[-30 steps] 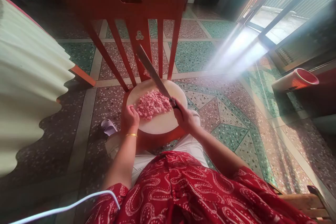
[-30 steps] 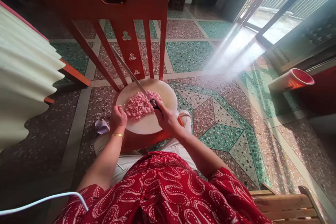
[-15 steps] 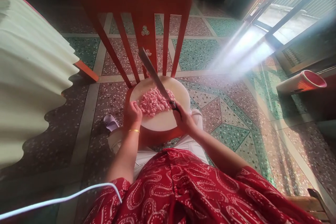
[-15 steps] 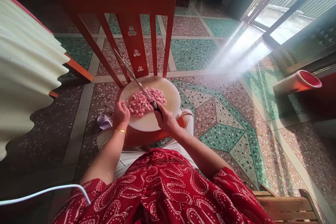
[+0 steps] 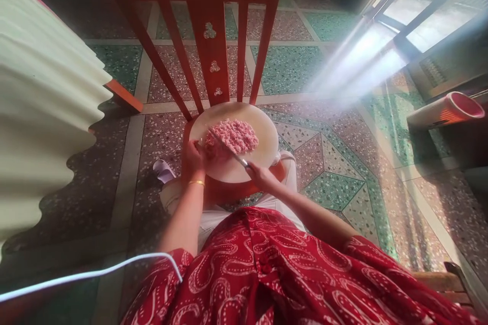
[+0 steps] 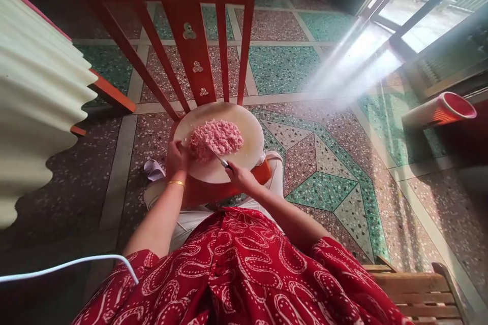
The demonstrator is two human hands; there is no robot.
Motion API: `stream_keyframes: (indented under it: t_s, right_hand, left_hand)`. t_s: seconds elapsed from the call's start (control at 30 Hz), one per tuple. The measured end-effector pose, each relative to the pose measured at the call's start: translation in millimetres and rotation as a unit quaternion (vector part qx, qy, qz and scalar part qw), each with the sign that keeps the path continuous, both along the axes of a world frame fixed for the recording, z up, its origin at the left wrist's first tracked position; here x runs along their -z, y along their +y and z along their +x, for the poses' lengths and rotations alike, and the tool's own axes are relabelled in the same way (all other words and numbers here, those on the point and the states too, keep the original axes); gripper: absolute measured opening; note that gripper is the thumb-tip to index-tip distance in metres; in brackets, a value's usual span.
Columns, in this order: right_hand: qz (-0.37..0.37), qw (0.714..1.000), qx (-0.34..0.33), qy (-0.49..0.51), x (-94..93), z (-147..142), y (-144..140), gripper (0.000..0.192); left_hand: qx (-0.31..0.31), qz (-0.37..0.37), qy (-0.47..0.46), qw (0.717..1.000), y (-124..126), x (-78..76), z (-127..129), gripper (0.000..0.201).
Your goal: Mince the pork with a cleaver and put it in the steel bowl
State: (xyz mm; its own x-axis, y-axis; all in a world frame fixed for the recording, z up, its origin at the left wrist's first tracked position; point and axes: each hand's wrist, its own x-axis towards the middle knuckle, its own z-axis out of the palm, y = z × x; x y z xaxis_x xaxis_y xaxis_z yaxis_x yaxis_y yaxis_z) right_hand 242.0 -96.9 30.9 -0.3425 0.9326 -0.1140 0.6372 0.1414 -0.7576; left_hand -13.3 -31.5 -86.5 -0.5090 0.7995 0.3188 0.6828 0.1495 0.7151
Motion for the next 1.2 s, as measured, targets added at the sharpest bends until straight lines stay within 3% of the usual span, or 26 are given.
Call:
stream_keyframes:
  t_s: [0.1,0.2,0.27,0.33,0.47,0.53,0.63,0.7,0.8,0.87,0.93,1.1,1.2]
  right_hand:
    - [-0.054,0.998,-0.017,-0.041,-0.8,5.3,-2.5,0.033]
    - [0.005,1.000,-0.021,0.017,-22.9,5.7,-5.8,0.039]
    - [0.044,0.997,-0.022,0.055,-27.1,1.5,-8.0,0.044]
    - [0.040,0.998,-0.025,0.048,-15.6,-2.3,-8.7,0.043]
    - [-0.051,0.997,-0.025,-0.054,9.2,2.6,-5.5,0.030]
    - [-0.045,0.997,-0.029,-0.058,-0.6,7.7,-4.4,0.031]
    - [0.026,0.999,-0.040,-0.001,-28.7,7.6,-4.5,0.044]
    - [0.076,0.995,-0.034,0.046,-33.5,2.2,-3.6,0.050]
    - [0.083,0.994,-0.018,0.068,-8.1,-3.3,1.2,0.053]
    - [0.034,0.998,-0.018,0.041,12.1,-0.9,5.8,0.051]
    - [-0.006,1.000,-0.015,0.017,16.5,4.6,9.0,0.047]
    - [0.062,0.995,0.001,0.072,-23.4,3.8,4.8,0.049]
    - [0.084,0.993,-0.003,0.087,-16.7,-5.9,-2.8,0.051]
  left_hand:
    - [0.017,-0.010,-0.001,1.000,-3.1,-3.8,0.2,0.030]
    - [0.007,-0.005,-0.010,1.000,-2.8,-0.8,0.2,0.031]
    - [-0.012,0.005,-0.021,1.000,-1.0,4.5,-0.5,0.029]
    - [-0.016,0.004,-0.035,0.999,-0.2,9.1,-2.0,0.028]
    - [-0.008,-0.006,-0.055,0.998,-3.8,8.4,-4.3,0.027]
    - [-0.002,-0.008,-0.058,0.998,-5.6,5.0,-3.6,0.028]
    - [-0.005,-0.008,-0.056,0.998,-3.5,2.5,-0.9,0.026]
    - [-0.008,0.000,-0.047,0.999,0.2,3.2,0.5,0.023]
    - [0.011,0.013,-0.030,0.999,3.6,3.8,1.0,0.022]
    - [0.017,0.020,-0.027,0.999,3.2,2.6,0.7,0.024]
    - [0.020,0.015,-0.028,0.999,1.8,0.8,0.6,0.024]
    - [0.009,-0.009,-0.021,1.000,2.0,1.7,1.0,0.026]
    - [0.008,-0.015,-0.022,1.000,1.6,1.6,0.6,0.027]
